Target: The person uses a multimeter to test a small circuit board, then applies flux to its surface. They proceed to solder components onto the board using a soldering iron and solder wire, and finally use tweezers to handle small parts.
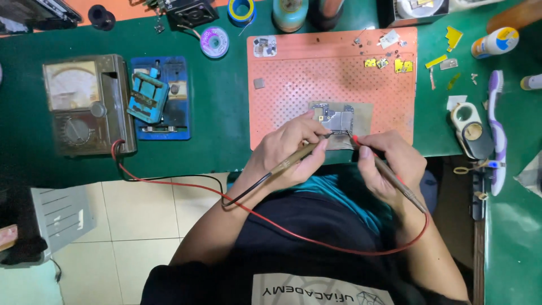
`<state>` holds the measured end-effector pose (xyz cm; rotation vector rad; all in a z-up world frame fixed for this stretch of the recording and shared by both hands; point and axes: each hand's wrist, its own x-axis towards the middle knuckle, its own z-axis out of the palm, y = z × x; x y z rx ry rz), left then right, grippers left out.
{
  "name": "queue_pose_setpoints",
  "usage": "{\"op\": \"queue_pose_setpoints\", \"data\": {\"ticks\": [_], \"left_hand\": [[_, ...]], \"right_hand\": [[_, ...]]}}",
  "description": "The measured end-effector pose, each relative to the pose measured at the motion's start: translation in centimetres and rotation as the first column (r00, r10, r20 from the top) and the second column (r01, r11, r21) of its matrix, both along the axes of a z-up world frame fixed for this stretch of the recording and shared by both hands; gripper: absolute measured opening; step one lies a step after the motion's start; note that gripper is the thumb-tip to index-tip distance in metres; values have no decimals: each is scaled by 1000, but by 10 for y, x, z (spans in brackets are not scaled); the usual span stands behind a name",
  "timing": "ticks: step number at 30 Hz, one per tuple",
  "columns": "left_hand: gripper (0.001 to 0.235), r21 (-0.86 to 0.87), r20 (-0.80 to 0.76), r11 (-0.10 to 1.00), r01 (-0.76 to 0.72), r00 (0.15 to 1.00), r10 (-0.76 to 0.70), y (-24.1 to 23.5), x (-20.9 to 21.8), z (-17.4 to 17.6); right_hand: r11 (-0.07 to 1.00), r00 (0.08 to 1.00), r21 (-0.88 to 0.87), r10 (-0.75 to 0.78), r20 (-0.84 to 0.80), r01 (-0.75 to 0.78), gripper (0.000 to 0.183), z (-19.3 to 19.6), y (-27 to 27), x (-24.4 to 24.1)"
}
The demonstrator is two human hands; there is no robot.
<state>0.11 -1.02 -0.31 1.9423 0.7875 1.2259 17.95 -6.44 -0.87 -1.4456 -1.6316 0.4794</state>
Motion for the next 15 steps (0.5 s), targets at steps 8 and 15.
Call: {"op": "queue_pose_setpoints", "data": {"ticks": [8,15], "left_hand": [[15,42,-3,998,-45,999,45,0,1,5],[14,19,-4,1000,-24,1000,25,0,0,4]], "right_hand": [[991,998,118,65,-25,-61,11,-2,3,0],[983,996,163,91,-11,-88,11,-3,3,1]]}}
